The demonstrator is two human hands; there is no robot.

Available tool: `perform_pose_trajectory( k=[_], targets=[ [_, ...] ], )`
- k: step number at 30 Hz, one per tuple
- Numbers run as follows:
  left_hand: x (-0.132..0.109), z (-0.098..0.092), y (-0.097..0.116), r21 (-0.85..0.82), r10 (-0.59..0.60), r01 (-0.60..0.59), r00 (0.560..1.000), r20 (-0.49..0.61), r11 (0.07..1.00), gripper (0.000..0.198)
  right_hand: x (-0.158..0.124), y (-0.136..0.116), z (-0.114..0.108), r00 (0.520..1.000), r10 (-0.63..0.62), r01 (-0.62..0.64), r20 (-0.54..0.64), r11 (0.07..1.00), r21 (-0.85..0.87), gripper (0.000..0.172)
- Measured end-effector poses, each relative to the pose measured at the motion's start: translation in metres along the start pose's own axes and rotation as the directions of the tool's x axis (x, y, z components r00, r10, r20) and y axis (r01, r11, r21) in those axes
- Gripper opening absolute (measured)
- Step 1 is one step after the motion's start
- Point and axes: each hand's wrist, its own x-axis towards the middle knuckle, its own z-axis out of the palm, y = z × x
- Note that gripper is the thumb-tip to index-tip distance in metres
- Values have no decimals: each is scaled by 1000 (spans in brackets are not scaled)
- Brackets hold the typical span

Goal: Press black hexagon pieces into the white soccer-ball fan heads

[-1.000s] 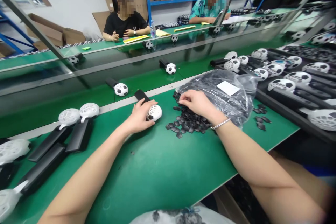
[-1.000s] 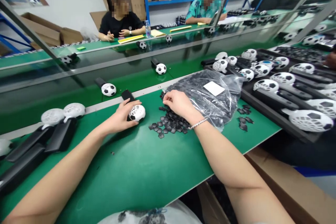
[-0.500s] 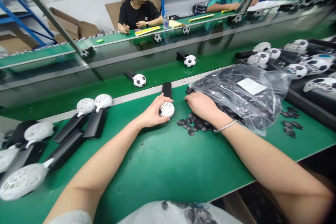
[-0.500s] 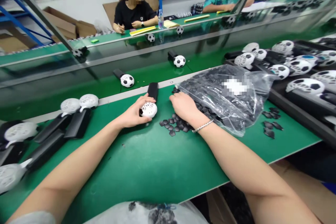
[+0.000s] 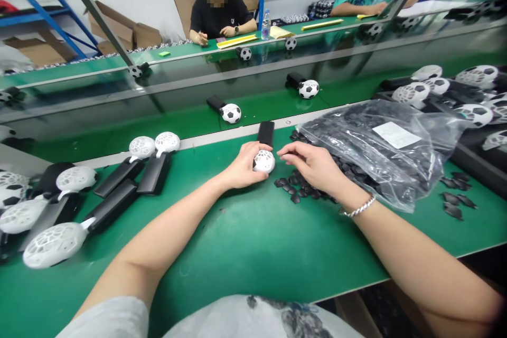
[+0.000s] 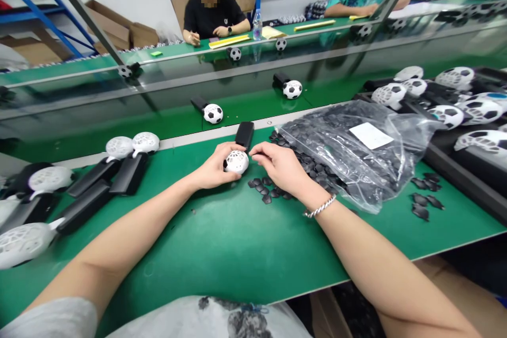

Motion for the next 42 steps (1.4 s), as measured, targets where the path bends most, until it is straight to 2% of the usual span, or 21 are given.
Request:
perform_pose_trajectory(
  k=[2,4,8,10,17,24,29,33,36,39,42],
  targets=[
    [0,0,2,19,-26,27,999,-30,999,57,0,1,0,997,-13,13,-82,1000,-8,12],
    [0,0,3,21,-47,47,998,-31,999,58,-1,1,2,995,9,-5,-102,999,40,10],
    [0,0,3,16,-64,65,997,-32,998,61,-3,0,13,980,182,-196,75,924,329,11],
    [0,2,3,17,-65,66,997,-43,998,59,-4,1,18,967,210,-249,142,890,382,13],
    [2,4,4,10,-44,45,998,-55,999,55,-1,4,29,956,263,-294,130,846,445,19],
    [1,4,6,-23,-53,52,998,-37,998,47,2,2,29,934,321,-356,156,821,446,22],
    [1,9,5,-1,25,-25,997,-71,1000,44,3,1,33,927,320,-375,197,814,443,23],
    [4,1,-1,-34,2,-3,999,-43,999,47,8,6,22,943,243,-315,227,873,373,19],
    [6,-10,-11,-50,-21,21,1000,-4,999,51,9,9,1,934,229,-284,274,941,182,15],
    [7,-15,-17,-49,-99,95,992,-81,994,53,6,11,-16,898,293,-275,327,956,-98,11],
    [7,-11,-18,-78,-167,156,973,-159,985,46,2,10,-19,866,297,-193,402,941,-279,11]
  ],
)
